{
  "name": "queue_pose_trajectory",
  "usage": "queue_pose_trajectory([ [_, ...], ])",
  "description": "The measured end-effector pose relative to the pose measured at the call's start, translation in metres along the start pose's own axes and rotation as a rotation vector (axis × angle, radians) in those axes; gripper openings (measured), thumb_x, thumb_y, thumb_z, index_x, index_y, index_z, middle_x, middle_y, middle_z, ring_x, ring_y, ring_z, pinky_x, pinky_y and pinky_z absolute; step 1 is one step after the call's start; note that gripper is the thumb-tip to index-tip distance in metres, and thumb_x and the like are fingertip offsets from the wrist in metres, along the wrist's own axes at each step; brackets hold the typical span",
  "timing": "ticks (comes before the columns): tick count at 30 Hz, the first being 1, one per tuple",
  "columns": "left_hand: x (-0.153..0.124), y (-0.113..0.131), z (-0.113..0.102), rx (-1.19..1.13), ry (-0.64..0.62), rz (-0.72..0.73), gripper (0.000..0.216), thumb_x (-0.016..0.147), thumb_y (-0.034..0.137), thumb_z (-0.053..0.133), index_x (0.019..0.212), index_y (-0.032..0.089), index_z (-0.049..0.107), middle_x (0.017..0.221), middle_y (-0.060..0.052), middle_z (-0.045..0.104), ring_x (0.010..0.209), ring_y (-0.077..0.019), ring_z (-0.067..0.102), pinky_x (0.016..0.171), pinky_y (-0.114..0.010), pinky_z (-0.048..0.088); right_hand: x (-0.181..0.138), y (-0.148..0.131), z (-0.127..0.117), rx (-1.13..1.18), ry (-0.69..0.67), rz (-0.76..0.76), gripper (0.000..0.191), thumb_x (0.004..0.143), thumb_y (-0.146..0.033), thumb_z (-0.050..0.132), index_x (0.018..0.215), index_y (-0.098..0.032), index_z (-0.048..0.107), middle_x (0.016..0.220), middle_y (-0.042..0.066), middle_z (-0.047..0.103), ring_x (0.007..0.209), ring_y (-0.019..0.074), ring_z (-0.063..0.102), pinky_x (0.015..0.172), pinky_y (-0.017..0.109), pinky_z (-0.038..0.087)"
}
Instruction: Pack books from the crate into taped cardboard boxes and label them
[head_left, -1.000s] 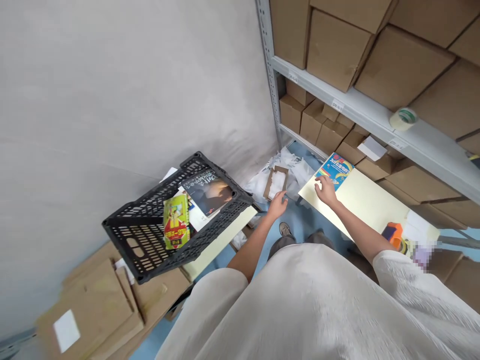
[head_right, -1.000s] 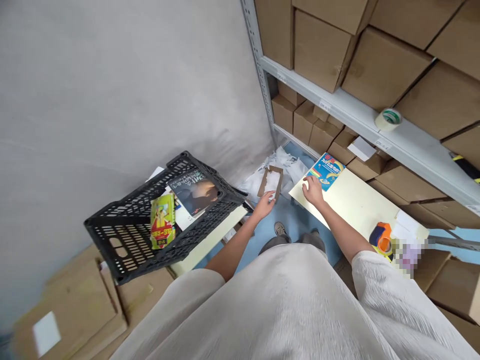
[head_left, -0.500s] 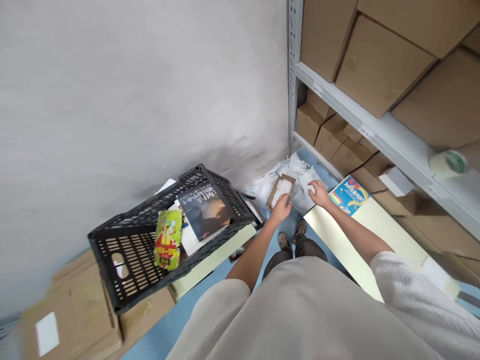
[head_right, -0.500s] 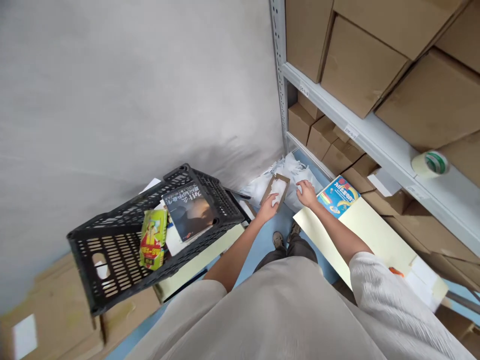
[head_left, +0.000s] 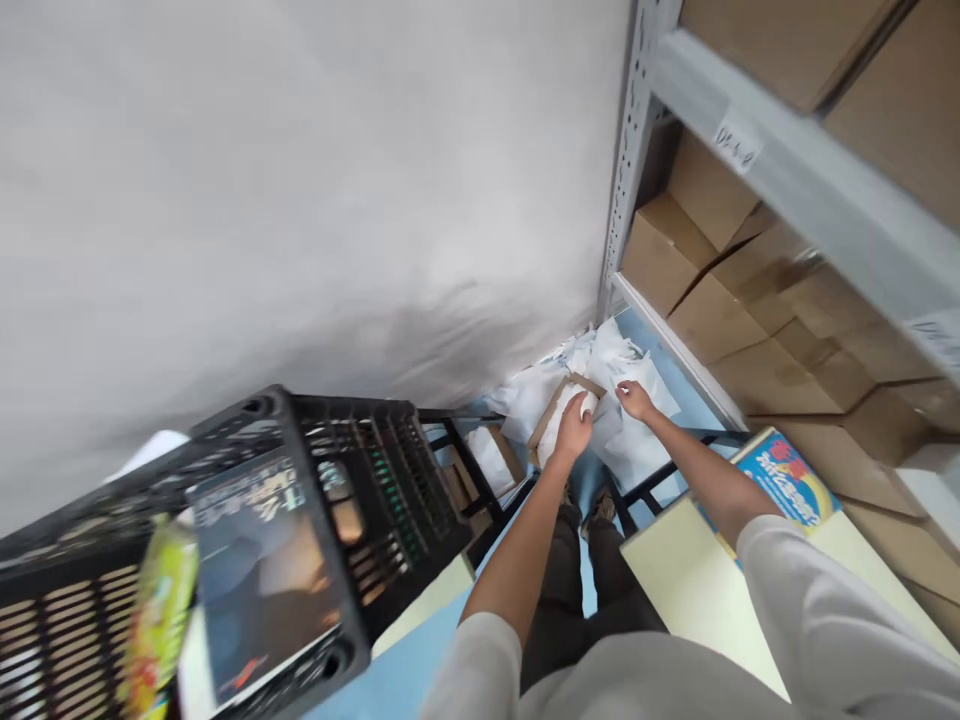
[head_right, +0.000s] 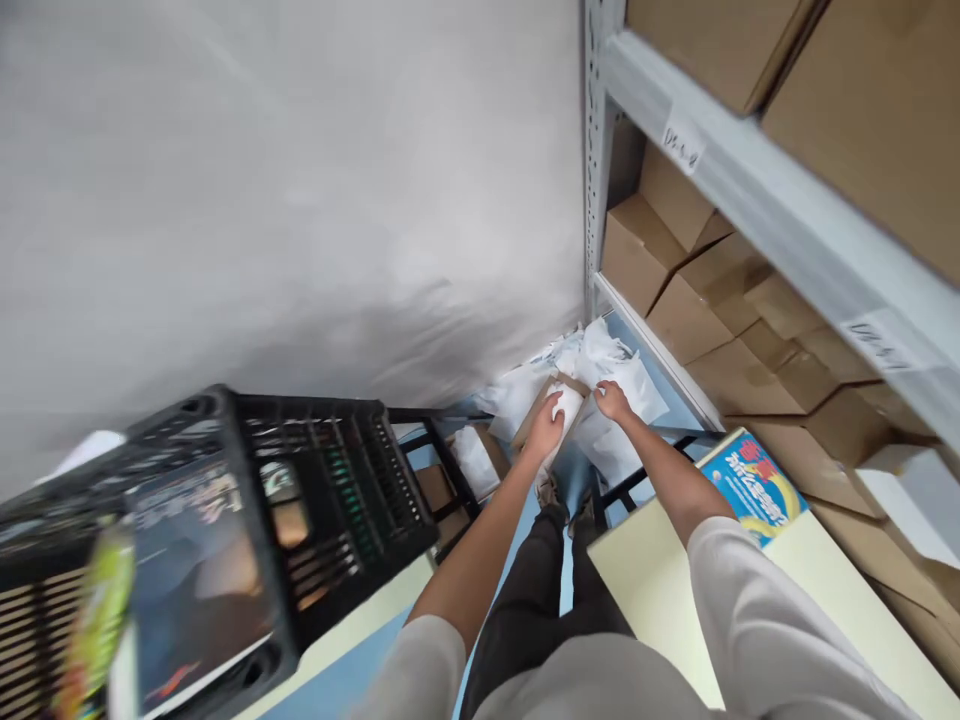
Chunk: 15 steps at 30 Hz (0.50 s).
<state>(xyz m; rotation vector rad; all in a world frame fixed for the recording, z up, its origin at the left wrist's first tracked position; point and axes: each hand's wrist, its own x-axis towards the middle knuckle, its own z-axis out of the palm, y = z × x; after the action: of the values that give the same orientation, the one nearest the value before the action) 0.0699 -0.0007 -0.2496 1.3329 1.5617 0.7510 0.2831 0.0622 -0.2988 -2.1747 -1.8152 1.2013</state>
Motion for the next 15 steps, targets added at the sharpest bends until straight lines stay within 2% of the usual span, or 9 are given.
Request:
queue_pose_trajectory([
  [4, 0.046, -0.063, 0.03, -0.022, 0.001, -0.036, 0.054, 0.093, 0.007, 0.057, 0.145, 0.019, 0.068, 0.157, -0.016, 0.066, 0.152, -0.0311, 0.058, 0.134, -0.053, 0.041, 0.074, 0.024, 0.052, -0.062, -0.095, 0.047, 0.052, 0.109, -0.045, 0.05, 0.147, -0.017, 0.07, 0.162, 0.02, 0.059, 0.148, 0.034, 0.058, 0.124, 0.047, 0.043],
  [7, 0.066, -0.107, 0.052, -0.036, -0.01, -0.044, 0.055, 0.093, 0.008, 0.056, 0.145, 0.019, 0.068, 0.156, -0.015, 0.066, 0.152, -0.0305, 0.058, 0.134, -0.054, 0.041, 0.118, 0.041, 0.089, -0.108, -0.177, 0.096, 0.058, 0.111, -0.054, 0.046, 0.153, -0.019, 0.067, 0.169, 0.019, 0.053, 0.152, 0.037, 0.054, 0.125, 0.049, 0.042],
  [10, 0.073, -0.142, 0.066, -0.035, -0.009, -0.044, 0.055, 0.091, 0.006, 0.055, 0.142, 0.02, 0.069, 0.154, -0.014, 0.068, 0.15, -0.0299, 0.059, 0.134, -0.056, 0.04, 0.152, 0.055, 0.119, -0.125, -0.209, 0.161, 0.057, 0.112, -0.056, 0.041, 0.151, -0.024, 0.069, 0.168, 0.017, 0.054, 0.15, 0.0367, 0.056, 0.123, 0.048, 0.043],
  [13, 0.071, -0.169, 0.072, -0.024, -0.013, -0.045, 0.056, 0.091, 0.006, 0.054, 0.142, 0.021, 0.069, 0.154, -0.014, 0.067, 0.15, -0.0295, 0.059, 0.135, -0.056, 0.039, 0.175, 0.064, 0.142, -0.118, -0.211, 0.175, 0.058, 0.114, -0.053, 0.036, 0.147, -0.021, 0.071, 0.16, 0.023, 0.059, 0.142, 0.0392, 0.061, 0.119, 0.054, 0.044],
  [15, 0.068, -0.182, 0.072, -0.022, -0.012, -0.041, 0.056, 0.091, 0.007, 0.053, 0.143, 0.022, 0.069, 0.155, -0.013, 0.067, 0.15, -0.029, 0.059, 0.135, -0.056, 0.039, 0.184, 0.067, 0.154, -0.108, -0.184, 0.125, 0.06, 0.115, -0.05, 0.033, 0.146, -0.017, 0.071, 0.154, 0.027, 0.061, 0.138, 0.0396, 0.062, 0.116, 0.057, 0.043],
])
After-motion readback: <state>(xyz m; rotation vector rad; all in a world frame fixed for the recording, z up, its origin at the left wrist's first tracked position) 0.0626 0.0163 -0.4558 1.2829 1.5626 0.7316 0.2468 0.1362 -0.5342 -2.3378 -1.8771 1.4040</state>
